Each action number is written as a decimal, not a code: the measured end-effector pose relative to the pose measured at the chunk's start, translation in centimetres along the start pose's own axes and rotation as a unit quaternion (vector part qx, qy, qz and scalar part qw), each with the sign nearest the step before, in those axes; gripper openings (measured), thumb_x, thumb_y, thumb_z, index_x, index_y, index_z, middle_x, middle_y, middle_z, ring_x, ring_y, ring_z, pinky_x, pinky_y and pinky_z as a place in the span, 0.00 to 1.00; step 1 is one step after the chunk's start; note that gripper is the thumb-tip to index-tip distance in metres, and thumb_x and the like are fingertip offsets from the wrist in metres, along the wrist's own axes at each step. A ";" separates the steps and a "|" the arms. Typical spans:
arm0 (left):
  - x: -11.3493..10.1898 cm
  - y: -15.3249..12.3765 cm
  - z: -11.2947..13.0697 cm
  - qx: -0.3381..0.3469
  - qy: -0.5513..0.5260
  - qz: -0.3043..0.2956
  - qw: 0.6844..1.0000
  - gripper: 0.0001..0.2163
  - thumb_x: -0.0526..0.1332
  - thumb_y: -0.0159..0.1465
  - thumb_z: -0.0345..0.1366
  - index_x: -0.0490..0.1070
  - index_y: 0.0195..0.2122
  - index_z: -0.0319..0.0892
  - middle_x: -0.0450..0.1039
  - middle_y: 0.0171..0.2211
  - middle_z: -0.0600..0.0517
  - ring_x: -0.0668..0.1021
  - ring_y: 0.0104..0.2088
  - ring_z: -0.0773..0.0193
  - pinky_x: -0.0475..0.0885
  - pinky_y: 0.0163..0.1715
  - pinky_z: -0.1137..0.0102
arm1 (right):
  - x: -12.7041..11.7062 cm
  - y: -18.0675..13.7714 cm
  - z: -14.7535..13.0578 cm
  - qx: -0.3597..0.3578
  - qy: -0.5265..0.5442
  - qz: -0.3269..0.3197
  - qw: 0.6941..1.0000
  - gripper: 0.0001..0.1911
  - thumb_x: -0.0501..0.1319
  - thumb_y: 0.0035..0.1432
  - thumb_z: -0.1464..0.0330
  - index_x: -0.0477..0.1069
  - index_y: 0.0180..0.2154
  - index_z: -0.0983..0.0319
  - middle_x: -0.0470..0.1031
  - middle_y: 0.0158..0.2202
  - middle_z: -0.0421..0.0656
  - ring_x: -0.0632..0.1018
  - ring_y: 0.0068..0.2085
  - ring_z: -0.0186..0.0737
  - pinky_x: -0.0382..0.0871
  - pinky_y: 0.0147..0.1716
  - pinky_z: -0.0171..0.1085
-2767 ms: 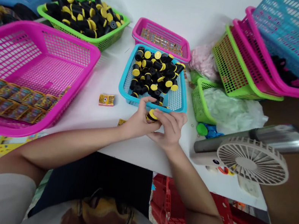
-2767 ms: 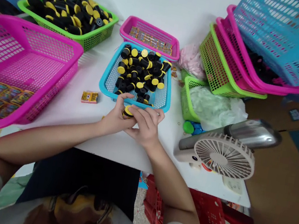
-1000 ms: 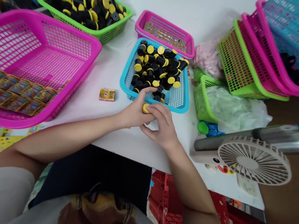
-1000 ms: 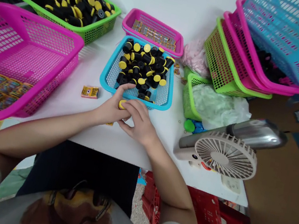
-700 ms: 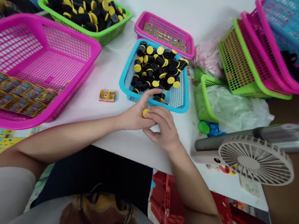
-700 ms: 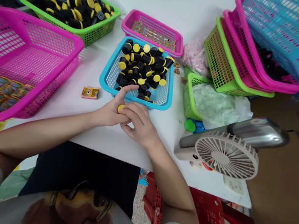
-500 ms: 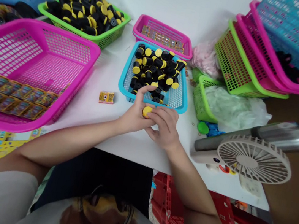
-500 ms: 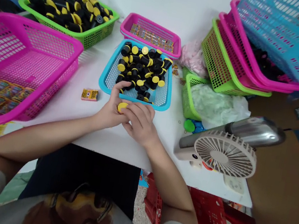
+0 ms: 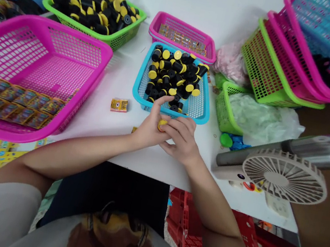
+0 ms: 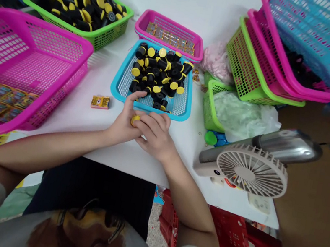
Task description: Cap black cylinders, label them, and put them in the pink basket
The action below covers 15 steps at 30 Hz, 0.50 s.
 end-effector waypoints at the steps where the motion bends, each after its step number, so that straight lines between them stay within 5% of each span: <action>1: 0.0 0.0 0.0 0.004 0.001 -0.002 1.000 0.36 0.64 0.59 0.30 0.46 0.65 0.51 0.60 0.22 0.65 0.67 0.21 0.67 0.61 0.22 0.69 | 0.0 -0.2 0.1 -0.008 -0.004 -0.002 1.000 0.20 0.66 0.63 0.69 0.71 0.56 0.56 0.79 0.46 0.45 0.76 0.50 0.47 0.68 0.49 0.47; 7: -0.4 0.2 0.1 -0.013 -0.043 -0.065 0.997 0.41 0.69 0.61 0.34 0.42 0.67 0.53 0.65 0.26 0.62 0.71 0.22 0.68 0.64 0.22 0.70 | -0.4 -0.8 0.3 -0.035 -0.085 -0.020 0.996 0.11 0.61 0.71 0.62 0.73 0.53 0.54 0.80 0.43 0.44 0.80 0.46 0.45 0.74 0.46 0.49; 15: -1.0 0.2 0.2 -0.033 -0.117 -0.143 0.982 0.43 0.72 0.60 0.39 0.42 0.67 0.55 0.64 0.28 0.62 0.66 0.21 0.73 0.61 0.21 0.74 | -0.9 -0.1 0.2 -0.039 0.074 -0.009 0.996 0.16 0.60 0.71 0.66 0.68 0.59 0.57 0.80 0.48 0.48 0.82 0.53 0.47 0.82 0.46 0.49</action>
Point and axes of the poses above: each hand's wrist, its own y-axis towards the middle knuckle, its own x-axis out of the palm, z = x × y, the point moved 1 cm from there along y, towards the middle knuckle
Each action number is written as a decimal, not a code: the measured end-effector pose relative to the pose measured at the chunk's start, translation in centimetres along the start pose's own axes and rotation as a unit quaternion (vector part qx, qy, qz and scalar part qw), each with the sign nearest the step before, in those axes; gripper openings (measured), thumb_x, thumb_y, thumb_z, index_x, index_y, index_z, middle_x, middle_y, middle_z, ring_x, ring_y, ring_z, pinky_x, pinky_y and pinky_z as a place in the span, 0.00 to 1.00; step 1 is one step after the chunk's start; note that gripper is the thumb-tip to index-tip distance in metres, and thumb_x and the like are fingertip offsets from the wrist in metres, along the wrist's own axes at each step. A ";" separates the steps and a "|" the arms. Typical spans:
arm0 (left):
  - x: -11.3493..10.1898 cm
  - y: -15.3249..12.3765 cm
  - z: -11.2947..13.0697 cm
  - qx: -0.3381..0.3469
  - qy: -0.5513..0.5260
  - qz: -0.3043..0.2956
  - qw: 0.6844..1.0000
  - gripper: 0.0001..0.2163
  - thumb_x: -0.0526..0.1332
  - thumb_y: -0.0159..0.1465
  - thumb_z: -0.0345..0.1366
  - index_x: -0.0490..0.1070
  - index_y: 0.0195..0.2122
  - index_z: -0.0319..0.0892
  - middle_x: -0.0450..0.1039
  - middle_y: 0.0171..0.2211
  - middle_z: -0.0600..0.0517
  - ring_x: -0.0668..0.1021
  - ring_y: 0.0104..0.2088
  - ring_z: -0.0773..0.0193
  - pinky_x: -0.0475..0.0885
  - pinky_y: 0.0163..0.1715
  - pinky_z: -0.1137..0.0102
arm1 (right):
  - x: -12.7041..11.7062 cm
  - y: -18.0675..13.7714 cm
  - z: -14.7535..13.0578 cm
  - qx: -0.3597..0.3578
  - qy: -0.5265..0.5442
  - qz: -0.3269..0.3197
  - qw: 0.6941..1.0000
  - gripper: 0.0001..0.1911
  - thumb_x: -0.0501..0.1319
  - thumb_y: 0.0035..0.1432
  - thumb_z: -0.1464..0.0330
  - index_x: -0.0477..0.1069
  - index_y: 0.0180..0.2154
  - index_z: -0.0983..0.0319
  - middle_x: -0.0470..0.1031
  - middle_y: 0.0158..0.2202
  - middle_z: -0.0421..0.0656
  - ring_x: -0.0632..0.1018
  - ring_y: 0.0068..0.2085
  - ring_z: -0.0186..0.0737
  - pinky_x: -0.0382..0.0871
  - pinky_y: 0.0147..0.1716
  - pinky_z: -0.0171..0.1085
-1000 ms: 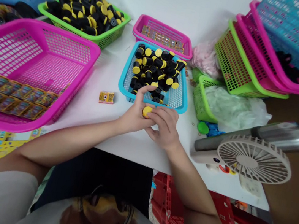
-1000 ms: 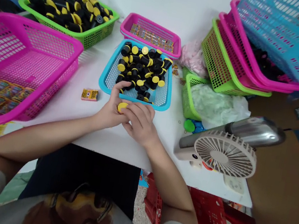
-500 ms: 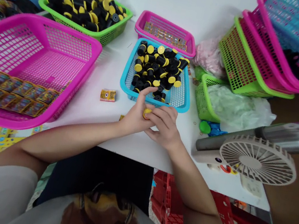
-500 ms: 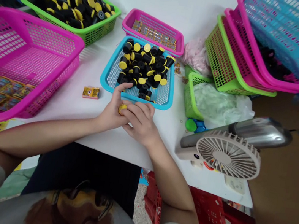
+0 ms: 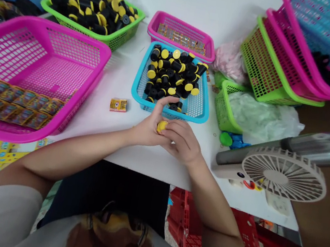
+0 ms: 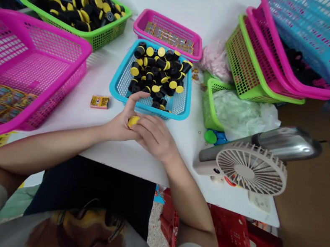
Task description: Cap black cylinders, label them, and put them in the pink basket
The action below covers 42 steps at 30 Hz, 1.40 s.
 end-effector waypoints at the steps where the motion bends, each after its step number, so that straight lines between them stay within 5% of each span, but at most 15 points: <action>1: -0.1 0.0 0.1 -0.005 0.000 -0.006 1.000 0.44 0.73 0.59 0.41 0.42 0.67 0.55 0.62 0.27 0.63 0.66 0.20 0.73 0.61 0.20 0.74 | 0.0 -0.1 0.0 0.004 0.011 -0.007 1.000 0.17 0.60 0.71 0.66 0.68 0.60 0.56 0.80 0.49 0.47 0.82 0.54 0.47 0.83 0.46 0.50; 6: -0.2 0.0 0.6 -0.049 0.005 -0.041 0.998 0.48 0.75 0.56 0.47 0.41 0.69 0.56 0.66 0.28 0.61 0.68 0.20 0.71 0.64 0.19 0.73 | -0.4 -0.4 -0.2 -0.001 0.051 -0.003 0.999 0.23 0.61 0.69 0.67 0.66 0.64 0.58 0.79 0.52 0.50 0.80 0.58 0.48 0.83 0.51 0.51; 12: -0.2 -0.1 0.8 -0.025 0.022 -0.059 0.998 0.45 0.70 0.59 0.38 0.39 0.68 0.54 0.67 0.29 0.61 0.68 0.19 0.71 0.66 0.20 0.73 | -0.3 -1.1 -0.3 0.020 0.056 -0.021 0.998 0.22 0.63 0.68 0.67 0.68 0.62 0.54 0.80 0.54 0.48 0.80 0.59 0.48 0.83 0.54 0.52; 16: -0.3 0.1 0.1 0.018 0.062 -0.015 0.998 0.42 0.68 0.61 0.36 0.40 0.67 0.52 0.68 0.30 0.60 0.70 0.21 0.70 0.68 0.21 0.73 | 0.2 -1.2 0.4 0.024 -0.014 -0.024 0.999 0.18 0.60 0.70 0.66 0.69 0.59 0.55 0.79 0.52 0.48 0.81 0.58 0.49 0.85 0.50 0.53; 21: -0.9 0.9 0.0 0.088 0.192 0.054 0.976 0.33 0.67 0.62 0.35 0.49 0.62 0.47 0.73 0.44 0.49 0.81 0.39 0.64 0.77 0.36 0.69 | 0.4 -0.5 1.4 0.010 -0.029 0.028 0.999 0.22 0.62 0.68 0.69 0.66 0.62 0.57 0.78 0.50 0.49 0.82 0.53 0.46 0.84 0.49 0.49; 25: -0.8 0.1 2.5 0.083 0.336 0.095 0.933 0.14 0.67 0.65 0.35 0.66 0.49 0.43 0.73 0.46 0.48 0.79 0.44 0.63 0.78 0.41 0.69 | 0.5 -0.6 1.7 0.025 -0.058 0.067 0.996 0.29 0.67 0.63 0.71 0.65 0.63 0.54 0.76 0.51 0.48 0.81 0.53 0.48 0.83 0.49 0.50; 30: -0.8 -5.9 9.3 0.057 0.482 0.141 0.863 0.07 0.66 0.69 0.37 0.71 0.44 0.43 0.72 0.47 0.47 0.79 0.41 0.64 0.79 0.42 0.68 | 0.4 -1.3 1.8 0.038 -0.068 0.107 0.991 0.37 0.73 0.57 0.66 0.63 0.64 0.45 0.72 0.57 0.46 0.79 0.54 0.50 0.81 0.50 0.54; 33: -3.9 -9.4 14.0 -0.028 0.535 0.131 0.834 0.08 0.68 0.68 0.40 0.74 0.43 0.44 0.77 0.42 0.49 0.80 0.37 0.64 0.78 0.40 0.68 | 0.5 -1.5 1.8 0.054 -0.055 0.080 0.994 0.32 0.69 0.59 0.70 0.66 0.61 0.44 0.73 0.57 0.45 0.79 0.53 0.50 0.79 0.50 0.54; 36: -10.4 -10.5 16.9 -0.173 0.591 0.177 0.768 0.13 0.74 0.61 0.43 0.76 0.40 0.44 0.79 0.34 0.54 0.80 0.33 0.62 0.75 0.37 0.66 | 0.7 -1.3 1.7 0.053 -0.061 0.042 0.996 0.28 0.66 0.59 0.73 0.70 0.58 0.45 0.75 0.53 0.45 0.80 0.50 0.49 0.78 0.49 0.53; 38: -15.5 -10.4 17.1 -0.289 0.612 0.203 0.708 0.16 0.77 0.55 0.42 0.75 0.40 0.43 0.79 0.30 0.55 0.80 0.31 0.60 0.72 0.33 0.66 | 0.9 -1.0 1.7 0.051 -0.068 0.033 0.996 0.25 0.65 0.59 0.74 0.71 0.56 0.46 0.76 0.51 0.45 0.81 0.49 0.48 0.78 0.47 0.53; 42: -22.8 -10.1 14.8 -0.346 0.601 0.137 0.708 0.14 0.72 0.59 0.46 0.75 0.35 0.41 0.77 0.24 0.57 0.77 0.25 0.64 0.69 0.29 0.70 | 0.8 -0.4 1.9 0.072 -0.076 0.056 0.993 0.19 0.64 0.59 0.76 0.75 0.49 0.51 0.77 0.50 0.46 0.82 0.48 0.48 0.78 0.46 0.51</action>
Point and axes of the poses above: each hand's wrist, its own y-axis towards the middle knuckle, its own x-axis out of the palm, z = x × y, the point moved 1 cm from there along y, towards the middle knuckle
